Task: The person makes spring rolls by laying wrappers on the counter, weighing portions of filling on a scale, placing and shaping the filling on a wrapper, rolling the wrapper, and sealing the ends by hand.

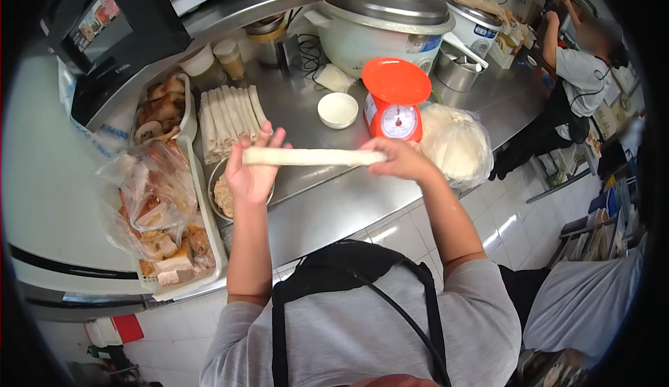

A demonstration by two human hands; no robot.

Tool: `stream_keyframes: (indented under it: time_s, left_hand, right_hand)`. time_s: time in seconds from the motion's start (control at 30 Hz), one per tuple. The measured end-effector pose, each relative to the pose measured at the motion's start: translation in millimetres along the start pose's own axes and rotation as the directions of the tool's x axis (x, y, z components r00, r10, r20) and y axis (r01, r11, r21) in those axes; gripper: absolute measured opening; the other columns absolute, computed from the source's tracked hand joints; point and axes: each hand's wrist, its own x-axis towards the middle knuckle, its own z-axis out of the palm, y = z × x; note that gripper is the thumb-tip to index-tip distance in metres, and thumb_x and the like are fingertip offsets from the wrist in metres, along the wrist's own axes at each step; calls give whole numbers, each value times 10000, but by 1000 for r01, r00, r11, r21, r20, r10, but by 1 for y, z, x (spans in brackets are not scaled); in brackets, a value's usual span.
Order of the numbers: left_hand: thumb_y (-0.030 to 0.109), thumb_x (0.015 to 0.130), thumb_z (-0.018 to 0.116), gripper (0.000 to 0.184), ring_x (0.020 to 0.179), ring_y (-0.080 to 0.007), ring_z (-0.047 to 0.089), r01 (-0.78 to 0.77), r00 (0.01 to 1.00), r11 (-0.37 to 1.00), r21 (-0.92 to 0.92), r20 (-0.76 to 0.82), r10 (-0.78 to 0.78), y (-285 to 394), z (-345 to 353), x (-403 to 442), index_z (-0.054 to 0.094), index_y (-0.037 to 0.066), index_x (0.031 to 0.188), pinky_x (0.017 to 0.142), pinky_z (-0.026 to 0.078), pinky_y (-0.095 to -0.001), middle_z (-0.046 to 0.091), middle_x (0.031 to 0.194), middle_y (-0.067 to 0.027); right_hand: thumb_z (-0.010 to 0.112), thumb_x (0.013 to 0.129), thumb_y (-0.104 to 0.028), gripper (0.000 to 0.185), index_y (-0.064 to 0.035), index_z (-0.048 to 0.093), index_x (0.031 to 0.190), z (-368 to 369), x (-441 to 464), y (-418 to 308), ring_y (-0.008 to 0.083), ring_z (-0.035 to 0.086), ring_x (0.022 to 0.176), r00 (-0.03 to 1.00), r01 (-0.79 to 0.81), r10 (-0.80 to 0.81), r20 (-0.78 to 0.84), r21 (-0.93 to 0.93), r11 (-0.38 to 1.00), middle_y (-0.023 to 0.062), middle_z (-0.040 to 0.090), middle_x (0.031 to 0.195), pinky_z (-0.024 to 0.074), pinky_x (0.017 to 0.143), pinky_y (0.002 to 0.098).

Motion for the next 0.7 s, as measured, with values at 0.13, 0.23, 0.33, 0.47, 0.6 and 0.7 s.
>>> stream_keyframes:
  time_s: [0.13, 0.23, 0.33, 0.47, 0.6, 0.7]
  left_hand:
    - [508, 730, 632, 814, 1209, -416, 364, 388, 899, 921, -38, 238, -369, -11, -3, -19, 288, 122, 1359, 923, 387, -550, 325, 1344, -232]
    - [559, 680, 646, 1060, 956, -346, 586, 656, 704, 743, 133, 248, -666, -32, -53, -23, 74, 25, 1395, 746, 524, -416, 426, 1190, -313]
    - [367, 737, 683, 744, 799, -198, 597, 660, 534, 486, 572, 97, -840, -54, -31, -6, 331, 12, 1289, 651, 489, -307, 597, 919, -123]
    - [129, 780, 629, 365, 769, -129, 567, 290, 857, 484, 826, 1, -515, -82, 13, 9, 490, 29, 1102, 659, 477, -281, 577, 893, -43]
    - [15, 765, 580, 257, 770, -112, 561, 217, 963, 565, 796, -82, -255, -87, 28, 5, 524, 42, 1014, 640, 477, -263, 559, 858, -19]
    - [13, 763, 586, 212, 764, -100, 547, 183, 979, 547, 817, -101, -178, -91, 27, 2, 521, 44, 962, 638, 470, -260, 553, 849, -17]
  right_hand:
    - [639, 723, -28, 317, -28, 560, 1029, -32, -10, -40, 85, 561, 795, 988, -2, 43, -148, 270, 963, 23, 588, 896, 469, 686, 224]
    - [637, 730, -34, 289, -26, 559, 1008, -32, -5, -56, 85, 564, 764, 980, 105, -59, -192, 241, 965, 13, 589, 877, 469, 669, 216]
    - [632, 731, -38, 268, -24, 556, 988, -9, 6, -71, 91, 568, 732, 981, 135, -112, -155, 147, 980, 14, 589, 846, 467, 651, 216]
    - [608, 744, -1, 238, -5, 538, 972, 25, 10, -76, 85, 561, 745, 994, 104, -109, -13, -188, 977, 31, 577, 856, 467, 631, 226]
    - [599, 718, 11, 285, -5, 538, 995, 51, 1, -55, 107, 524, 684, 873, 385, -383, -303, -55, 921, 84, 542, 847, 459, 592, 250]
    - [528, 717, 78, 352, -13, 521, 1057, 49, -13, -34, 141, 499, 746, 803, 481, -535, -261, -245, 842, 102, 488, 941, 439, 684, 260]
